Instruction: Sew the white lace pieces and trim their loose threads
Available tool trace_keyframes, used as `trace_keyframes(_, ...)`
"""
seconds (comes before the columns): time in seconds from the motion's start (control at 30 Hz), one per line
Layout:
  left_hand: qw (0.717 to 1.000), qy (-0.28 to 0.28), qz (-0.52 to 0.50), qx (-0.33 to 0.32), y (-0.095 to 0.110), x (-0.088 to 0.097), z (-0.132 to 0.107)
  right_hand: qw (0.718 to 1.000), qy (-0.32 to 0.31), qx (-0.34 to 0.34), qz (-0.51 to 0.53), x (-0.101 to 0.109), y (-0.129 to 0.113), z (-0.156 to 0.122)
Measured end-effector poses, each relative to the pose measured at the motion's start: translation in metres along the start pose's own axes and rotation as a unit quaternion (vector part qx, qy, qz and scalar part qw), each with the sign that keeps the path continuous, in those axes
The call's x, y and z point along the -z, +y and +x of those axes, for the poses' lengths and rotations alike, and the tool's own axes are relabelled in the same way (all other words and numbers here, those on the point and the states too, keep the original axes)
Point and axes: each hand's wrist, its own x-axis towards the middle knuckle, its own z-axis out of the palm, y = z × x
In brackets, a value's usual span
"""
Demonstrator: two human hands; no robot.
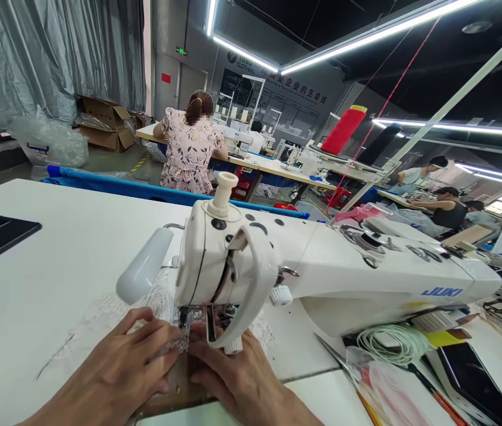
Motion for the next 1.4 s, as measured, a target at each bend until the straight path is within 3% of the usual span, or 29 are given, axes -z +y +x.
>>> trace_keyframes(0.6,0.999,0.033,-0.006,0.002,0.006,0.005,0.008,0.999,0.006,-0.019,-0.027,0.000,-0.003,0.000)
trace_keyframes(1.23,1.000,0.014,0.002,0.027,0.012,0.005,0.005,1.000,-0.011,-0.017,-0.013,-0.002,-0.004,-0.001)
trace_keyframes(1.4,0.998,0.045,-0.006,0.037,0.014,0.004,0.006,1.000,-0.015,-0.015,-0.014,-0.001,-0.003,0.001)
